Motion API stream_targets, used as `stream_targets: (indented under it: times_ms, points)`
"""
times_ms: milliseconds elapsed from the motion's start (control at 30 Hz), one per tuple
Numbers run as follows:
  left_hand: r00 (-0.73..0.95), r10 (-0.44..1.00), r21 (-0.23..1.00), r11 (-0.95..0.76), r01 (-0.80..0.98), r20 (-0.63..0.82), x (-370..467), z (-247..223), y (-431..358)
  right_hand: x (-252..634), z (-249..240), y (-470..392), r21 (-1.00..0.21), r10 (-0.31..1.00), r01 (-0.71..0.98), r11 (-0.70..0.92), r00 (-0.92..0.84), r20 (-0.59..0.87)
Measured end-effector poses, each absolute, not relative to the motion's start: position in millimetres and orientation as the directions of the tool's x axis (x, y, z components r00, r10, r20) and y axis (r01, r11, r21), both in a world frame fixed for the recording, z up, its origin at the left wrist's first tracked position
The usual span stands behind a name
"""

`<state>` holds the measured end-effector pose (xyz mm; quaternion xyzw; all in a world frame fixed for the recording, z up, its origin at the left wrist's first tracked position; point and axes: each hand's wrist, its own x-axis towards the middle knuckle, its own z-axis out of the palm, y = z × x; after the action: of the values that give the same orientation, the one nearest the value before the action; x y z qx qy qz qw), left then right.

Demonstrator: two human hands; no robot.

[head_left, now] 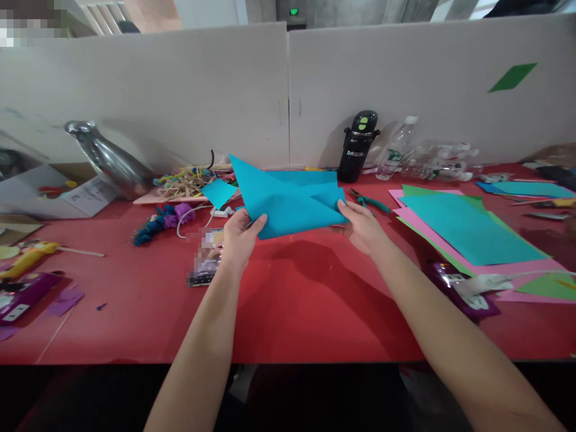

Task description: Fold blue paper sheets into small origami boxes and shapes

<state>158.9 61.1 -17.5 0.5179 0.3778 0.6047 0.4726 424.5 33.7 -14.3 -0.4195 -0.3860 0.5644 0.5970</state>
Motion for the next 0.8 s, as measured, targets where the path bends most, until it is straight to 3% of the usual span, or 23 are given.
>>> stream_targets:
  times_ms: [433,600,800]
  points:
    - [-0.086,0.962,0.925,-0.273,-0.264,0.26,160,-17,61,426,-9,29,-0.934,0.995,-0.343,0.096,0.011,0.099]
    - [-0.012,0.986,0.938,-0.163,-0.306,0.168,163,-12,57,422,-12,32,-0.908,0.993,-0.401,0.119,0.062,0.103]
    - [0.015,0.994,0.934,-0.1,-0.342,0.112,172,-16,53,403,-18,26,-0.895,0.997,-0.446,0.021,-0.062,0.054]
